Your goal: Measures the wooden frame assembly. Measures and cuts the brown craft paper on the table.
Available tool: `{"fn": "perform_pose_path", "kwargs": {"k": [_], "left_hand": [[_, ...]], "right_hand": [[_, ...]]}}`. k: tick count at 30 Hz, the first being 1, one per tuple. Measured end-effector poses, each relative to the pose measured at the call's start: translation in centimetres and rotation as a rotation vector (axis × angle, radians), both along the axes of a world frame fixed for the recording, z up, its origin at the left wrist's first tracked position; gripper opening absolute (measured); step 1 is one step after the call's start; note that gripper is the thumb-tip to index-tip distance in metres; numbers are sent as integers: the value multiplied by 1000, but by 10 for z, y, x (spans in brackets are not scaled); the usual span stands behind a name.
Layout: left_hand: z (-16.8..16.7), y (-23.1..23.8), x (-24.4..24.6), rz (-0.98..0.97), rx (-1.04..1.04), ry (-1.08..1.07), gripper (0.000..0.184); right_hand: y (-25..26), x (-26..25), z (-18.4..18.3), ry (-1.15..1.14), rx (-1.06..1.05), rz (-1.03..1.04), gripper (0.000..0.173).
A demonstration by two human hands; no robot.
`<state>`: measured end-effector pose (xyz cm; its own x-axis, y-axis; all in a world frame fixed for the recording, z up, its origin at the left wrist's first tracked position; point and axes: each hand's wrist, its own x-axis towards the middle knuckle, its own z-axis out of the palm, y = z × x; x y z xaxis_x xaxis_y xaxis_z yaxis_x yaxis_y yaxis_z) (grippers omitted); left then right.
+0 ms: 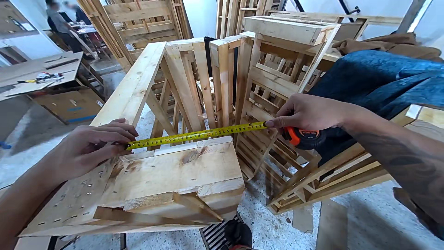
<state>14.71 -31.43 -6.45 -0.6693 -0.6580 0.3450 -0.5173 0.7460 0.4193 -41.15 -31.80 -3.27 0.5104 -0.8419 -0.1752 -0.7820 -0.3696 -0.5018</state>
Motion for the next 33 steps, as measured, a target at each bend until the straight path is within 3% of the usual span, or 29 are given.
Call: {"fn": "perform_pose_path", "kwargs": {"k": [10, 16, 24, 33], "left_hand": [[-1, 1, -1, 13, -59, -41, 23], [3, 1, -4, 2, -61, -71, 23], [5, 2, -6, -25, -92, -67, 29], [1, 0, -2, -12, -70, -53, 26]], "right_hand": [[-4, -8, -1, -6, -10, -67, 48], [-6, -9, -1, 13, -51, -8, 51], [-6, -9, -1, -24, -74, 90, 41], [-16, -10, -9, -19, -77, 141, 45]]}}
